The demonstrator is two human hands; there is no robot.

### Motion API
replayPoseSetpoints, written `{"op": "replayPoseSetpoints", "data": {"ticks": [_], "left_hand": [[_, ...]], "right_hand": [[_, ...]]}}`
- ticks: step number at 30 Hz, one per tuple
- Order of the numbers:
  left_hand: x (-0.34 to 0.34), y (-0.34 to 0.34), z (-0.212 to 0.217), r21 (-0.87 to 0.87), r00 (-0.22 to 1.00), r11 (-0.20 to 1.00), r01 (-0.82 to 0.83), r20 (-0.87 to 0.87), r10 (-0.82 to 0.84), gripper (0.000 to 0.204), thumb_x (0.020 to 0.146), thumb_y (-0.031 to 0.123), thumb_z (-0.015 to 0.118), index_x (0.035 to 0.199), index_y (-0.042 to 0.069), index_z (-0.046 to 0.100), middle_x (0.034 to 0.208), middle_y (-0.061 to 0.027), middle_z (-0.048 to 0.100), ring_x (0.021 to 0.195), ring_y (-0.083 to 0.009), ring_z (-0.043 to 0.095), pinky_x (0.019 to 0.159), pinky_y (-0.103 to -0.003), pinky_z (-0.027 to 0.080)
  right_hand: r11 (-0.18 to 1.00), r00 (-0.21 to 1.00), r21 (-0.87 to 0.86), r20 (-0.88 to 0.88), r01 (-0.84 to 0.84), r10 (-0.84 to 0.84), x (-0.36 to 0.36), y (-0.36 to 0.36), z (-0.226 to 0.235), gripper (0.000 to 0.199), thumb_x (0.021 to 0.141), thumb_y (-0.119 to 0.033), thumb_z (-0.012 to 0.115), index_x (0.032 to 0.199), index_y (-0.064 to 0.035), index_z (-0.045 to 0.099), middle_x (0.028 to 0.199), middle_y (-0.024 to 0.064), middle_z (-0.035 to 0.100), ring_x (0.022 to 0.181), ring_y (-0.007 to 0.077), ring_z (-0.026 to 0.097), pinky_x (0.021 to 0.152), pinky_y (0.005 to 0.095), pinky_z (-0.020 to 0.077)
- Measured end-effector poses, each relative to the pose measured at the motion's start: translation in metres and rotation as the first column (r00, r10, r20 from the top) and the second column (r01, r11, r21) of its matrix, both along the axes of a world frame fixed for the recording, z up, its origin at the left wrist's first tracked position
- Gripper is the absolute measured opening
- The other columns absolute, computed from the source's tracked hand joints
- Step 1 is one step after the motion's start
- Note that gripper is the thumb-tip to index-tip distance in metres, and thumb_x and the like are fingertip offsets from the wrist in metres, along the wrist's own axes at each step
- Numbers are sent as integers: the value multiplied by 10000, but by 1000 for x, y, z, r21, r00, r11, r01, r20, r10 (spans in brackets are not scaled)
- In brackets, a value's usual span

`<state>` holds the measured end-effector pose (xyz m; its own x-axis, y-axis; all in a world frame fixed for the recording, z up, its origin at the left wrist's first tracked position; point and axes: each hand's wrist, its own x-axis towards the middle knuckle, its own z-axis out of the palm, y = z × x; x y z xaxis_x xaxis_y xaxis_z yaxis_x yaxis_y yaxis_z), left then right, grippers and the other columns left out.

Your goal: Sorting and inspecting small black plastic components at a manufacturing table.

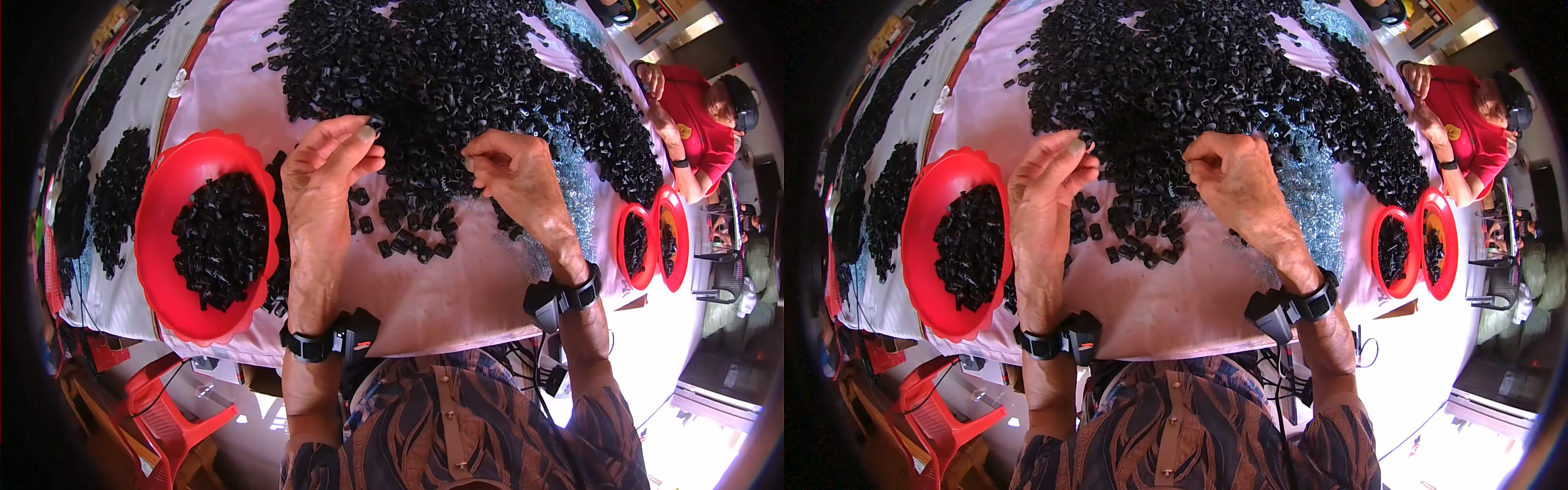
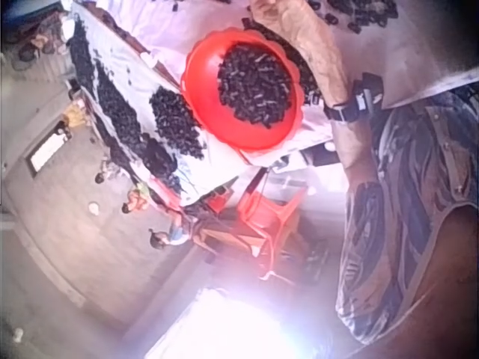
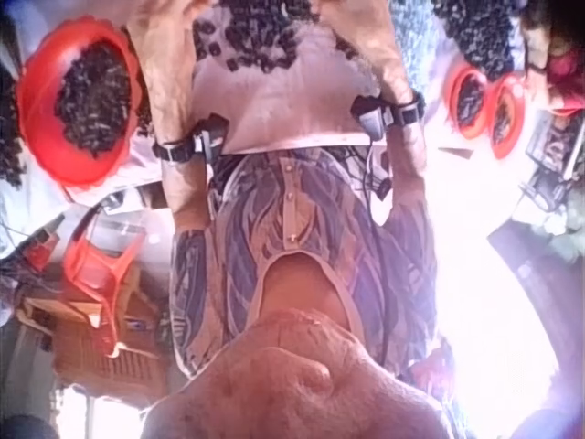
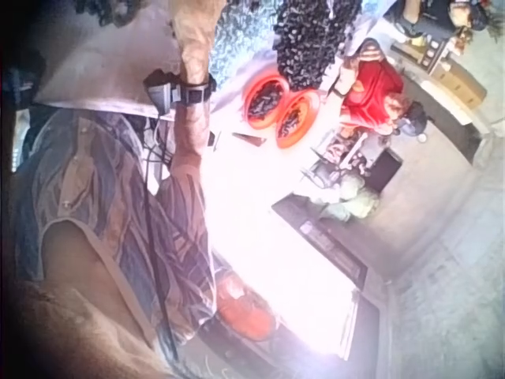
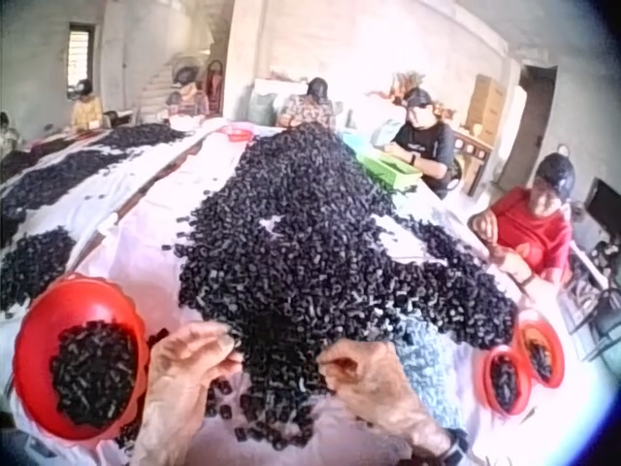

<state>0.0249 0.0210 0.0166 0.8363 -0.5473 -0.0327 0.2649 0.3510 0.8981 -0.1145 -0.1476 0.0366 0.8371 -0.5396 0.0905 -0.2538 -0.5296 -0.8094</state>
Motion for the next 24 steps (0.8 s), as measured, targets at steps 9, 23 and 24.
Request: {"op": "replayPoseSetpoints", "data": {"ticks": [9, 23, 24], "left_hand": [[-1, -2, -5, 73, 997, 994, 76, -40, -73, 161, 895, 96, 662, 1026, 5, 680, 901, -60, 683, 797, -133, 652, 754, -253, 527], [-1, -6, -11, 75, 966, 968, 240, -122, -230, 160, 903, 43, 623, 1055, 4, 655, 995, -82, 682, 871, -141, 652, 813, -264, 532], [-2, -7, -11, 79, 965, 966, 246, -117, -236, 160, 903, 43, 623, 1055, 4, 655, 995, -82, 682, 871, -141, 652, 813, -264, 532]], "right_hand": [[848, 962, -473, -237, -239, 139, 7, 21, -16, 125, 762, -72, 668, 848, 16, 643, 849, 176, 643, 811, 377, 637, 725, 439, 519], [971, 976, -103, 21, -215, 218, 10, 3, -18, 157, 726, 43, 611, 879, 12, 633, 844, 132, 628, 730, 257, 645, 636, 358, 511], [969, 963, 44, 129, -243, 236, 11, -1, -19, 160, 736, 48, 617, 890, 17, 644, 842, 111, 625, 712, 204, 635, 625, 325, 503]]}}
